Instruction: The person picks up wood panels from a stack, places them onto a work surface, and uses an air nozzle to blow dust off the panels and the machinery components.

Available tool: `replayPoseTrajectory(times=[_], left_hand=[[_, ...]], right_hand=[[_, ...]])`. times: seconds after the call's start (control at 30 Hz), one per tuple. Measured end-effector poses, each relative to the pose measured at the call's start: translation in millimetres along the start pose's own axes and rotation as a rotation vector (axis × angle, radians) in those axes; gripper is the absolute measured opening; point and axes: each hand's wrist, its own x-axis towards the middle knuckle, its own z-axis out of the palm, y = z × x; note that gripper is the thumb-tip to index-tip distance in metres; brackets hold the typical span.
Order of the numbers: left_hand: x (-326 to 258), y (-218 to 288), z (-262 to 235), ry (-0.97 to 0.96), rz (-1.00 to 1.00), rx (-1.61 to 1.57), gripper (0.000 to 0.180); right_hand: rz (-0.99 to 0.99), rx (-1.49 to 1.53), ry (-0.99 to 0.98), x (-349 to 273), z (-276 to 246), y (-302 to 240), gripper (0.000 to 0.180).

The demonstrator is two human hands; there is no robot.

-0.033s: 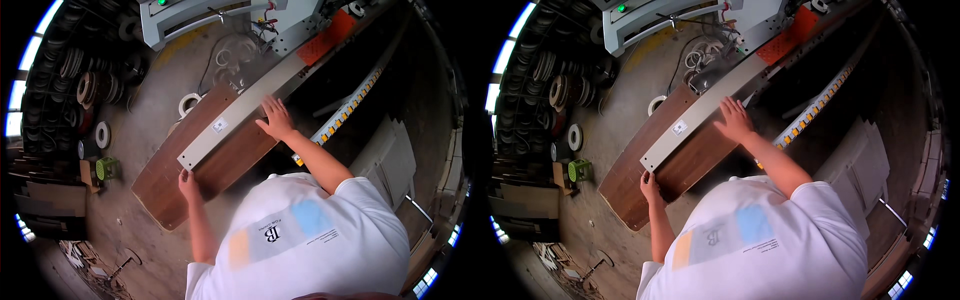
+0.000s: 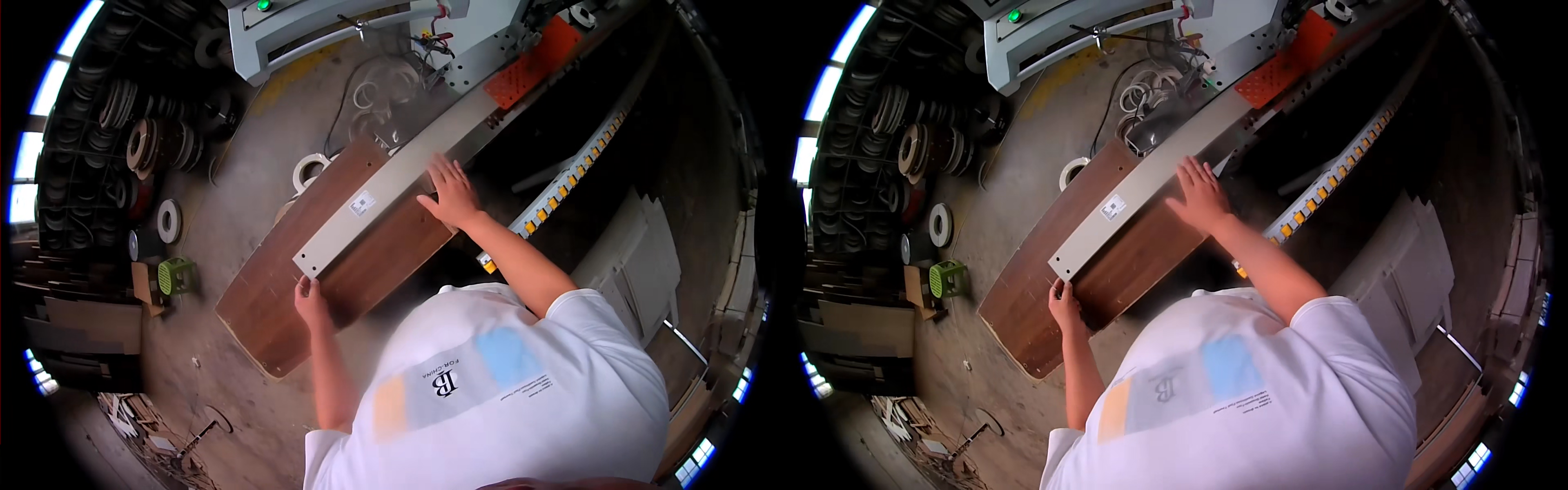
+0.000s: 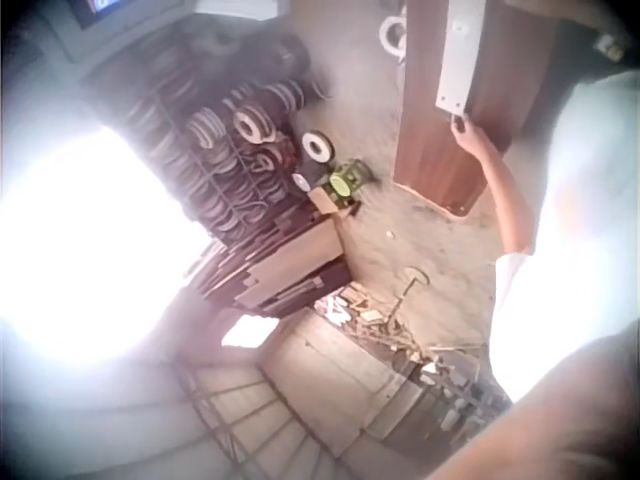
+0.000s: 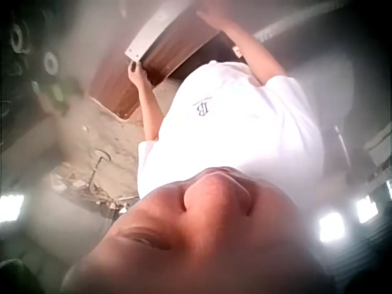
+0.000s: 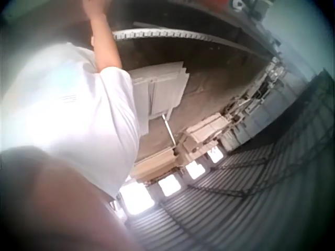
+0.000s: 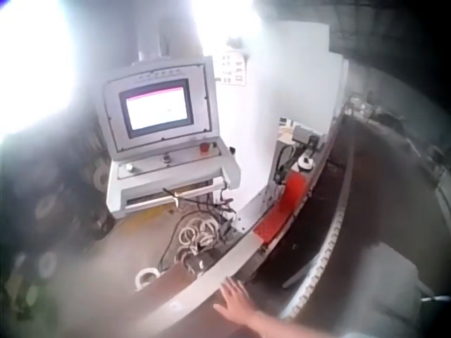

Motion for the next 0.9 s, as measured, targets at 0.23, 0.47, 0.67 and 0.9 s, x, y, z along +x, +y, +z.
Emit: replayPoseTrajectory(times=[0.23,0.47,0.67,0.9], left_hand=[[-47,61,94,-0.170,-0.112,-0.148,0.038],[-77,110,164,-0.344,-0.208,-0.245,0.042],[-129,138,180,-0.481,-0.464,-0.352,0.026],[-191,102,139,-0.579,-0.678,-0.587,0.024]], right_hand=[[0.103,-0.122,0.006,22,-15,72,0.100],[0.151,-0.211,-0.014,48,-56,146,0.103],[0.176,-0.249,-0.051,53,-68,145,0.097],[-0.210,-0.053,-0.236,-8,-12,15,0.095]])
